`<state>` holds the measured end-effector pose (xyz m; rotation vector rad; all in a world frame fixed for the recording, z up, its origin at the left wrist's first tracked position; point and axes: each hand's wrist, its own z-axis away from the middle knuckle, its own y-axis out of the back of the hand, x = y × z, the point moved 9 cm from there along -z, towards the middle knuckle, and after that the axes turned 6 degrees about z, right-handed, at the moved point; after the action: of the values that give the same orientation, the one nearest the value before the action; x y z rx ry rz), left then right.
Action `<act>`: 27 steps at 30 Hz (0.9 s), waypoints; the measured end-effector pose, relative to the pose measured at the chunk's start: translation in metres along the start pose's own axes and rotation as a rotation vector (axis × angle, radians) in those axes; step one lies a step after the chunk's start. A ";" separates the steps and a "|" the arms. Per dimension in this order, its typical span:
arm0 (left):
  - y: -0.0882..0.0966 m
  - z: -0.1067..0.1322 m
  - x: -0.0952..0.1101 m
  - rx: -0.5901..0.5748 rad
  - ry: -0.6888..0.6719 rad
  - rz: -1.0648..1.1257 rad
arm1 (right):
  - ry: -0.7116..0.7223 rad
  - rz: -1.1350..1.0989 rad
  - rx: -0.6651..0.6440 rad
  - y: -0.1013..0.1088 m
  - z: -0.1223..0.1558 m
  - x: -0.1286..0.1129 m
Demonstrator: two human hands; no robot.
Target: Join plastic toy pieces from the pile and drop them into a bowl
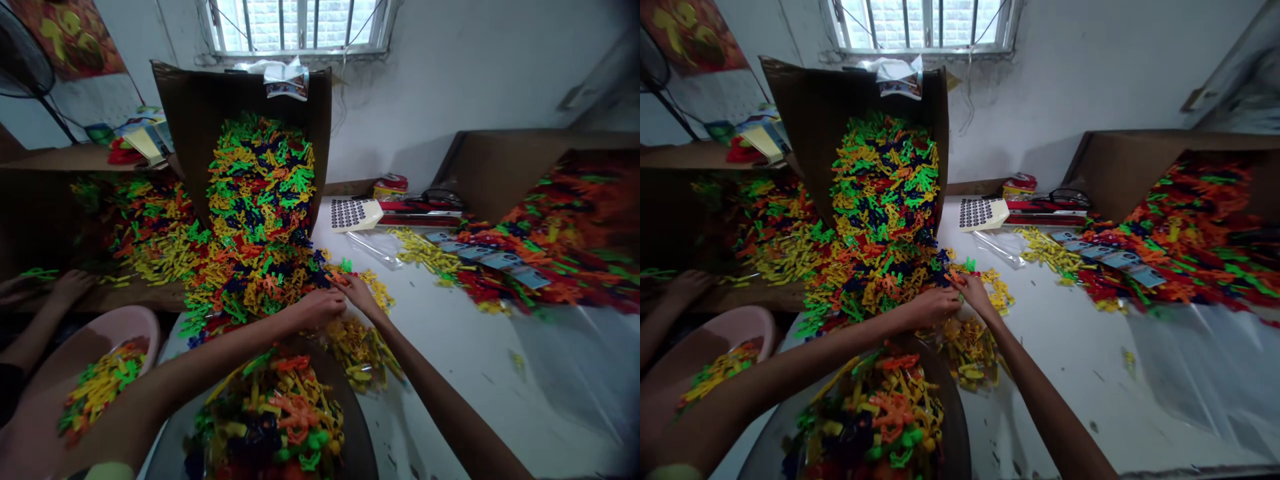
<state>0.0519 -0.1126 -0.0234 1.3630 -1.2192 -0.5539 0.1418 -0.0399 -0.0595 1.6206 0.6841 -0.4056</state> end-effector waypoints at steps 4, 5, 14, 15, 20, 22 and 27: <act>0.064 0.050 -0.011 0.341 0.284 0.354 | -0.028 -0.228 0.001 0.021 0.040 -0.032; 0.076 0.067 -0.014 0.437 0.370 0.537 | -0.040 -0.367 -0.043 0.019 0.052 -0.044; 0.103 0.166 0.022 0.803 0.703 1.032 | -0.030 -0.724 -0.261 0.000 0.118 -0.137; 0.104 0.171 0.026 0.810 0.712 1.005 | -0.026 -0.717 -0.251 0.000 0.121 -0.142; 0.112 0.178 0.049 0.778 0.649 0.841 | 0.013 -0.608 -0.172 0.014 0.135 -0.162; 0.114 0.179 0.058 0.759 0.615 0.784 | 0.048 -0.539 -0.151 0.021 0.140 -0.169; 0.127 0.184 0.075 0.754 0.609 0.567 | 0.078 -0.444 -0.093 0.036 0.149 -0.178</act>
<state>-0.1263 -0.2306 0.0770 1.5221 -1.2497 0.7502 0.0475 -0.2235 0.0528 1.3971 1.1115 -0.6234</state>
